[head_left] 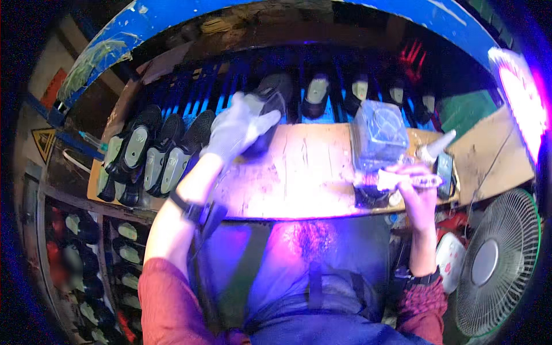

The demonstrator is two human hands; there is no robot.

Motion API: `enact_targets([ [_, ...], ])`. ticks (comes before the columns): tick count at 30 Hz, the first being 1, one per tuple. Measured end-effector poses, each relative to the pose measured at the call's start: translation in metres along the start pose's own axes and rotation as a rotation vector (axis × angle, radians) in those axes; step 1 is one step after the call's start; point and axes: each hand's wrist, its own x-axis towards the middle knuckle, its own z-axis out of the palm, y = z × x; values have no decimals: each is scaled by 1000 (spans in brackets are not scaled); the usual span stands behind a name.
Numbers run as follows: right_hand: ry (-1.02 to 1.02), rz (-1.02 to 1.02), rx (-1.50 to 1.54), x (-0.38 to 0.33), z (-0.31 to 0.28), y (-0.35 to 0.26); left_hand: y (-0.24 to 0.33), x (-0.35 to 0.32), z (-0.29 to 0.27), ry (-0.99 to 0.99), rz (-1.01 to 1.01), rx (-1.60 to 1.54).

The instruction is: The recorder is applying adhesive to the edges and soles of black shoes using a brush at a manufacturing workstation.

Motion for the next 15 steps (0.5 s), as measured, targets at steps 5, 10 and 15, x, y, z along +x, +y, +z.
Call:
enact_targets([
  [5,-5,77,-42,-14,-18,7,19,102,44,96,203,160],
  [10,48,111,-46,-10,-24,15,28,133,62,-129,25,204],
  [15,78,148,-71,-9,-20,18,-1,79,1,84,50,210],
])
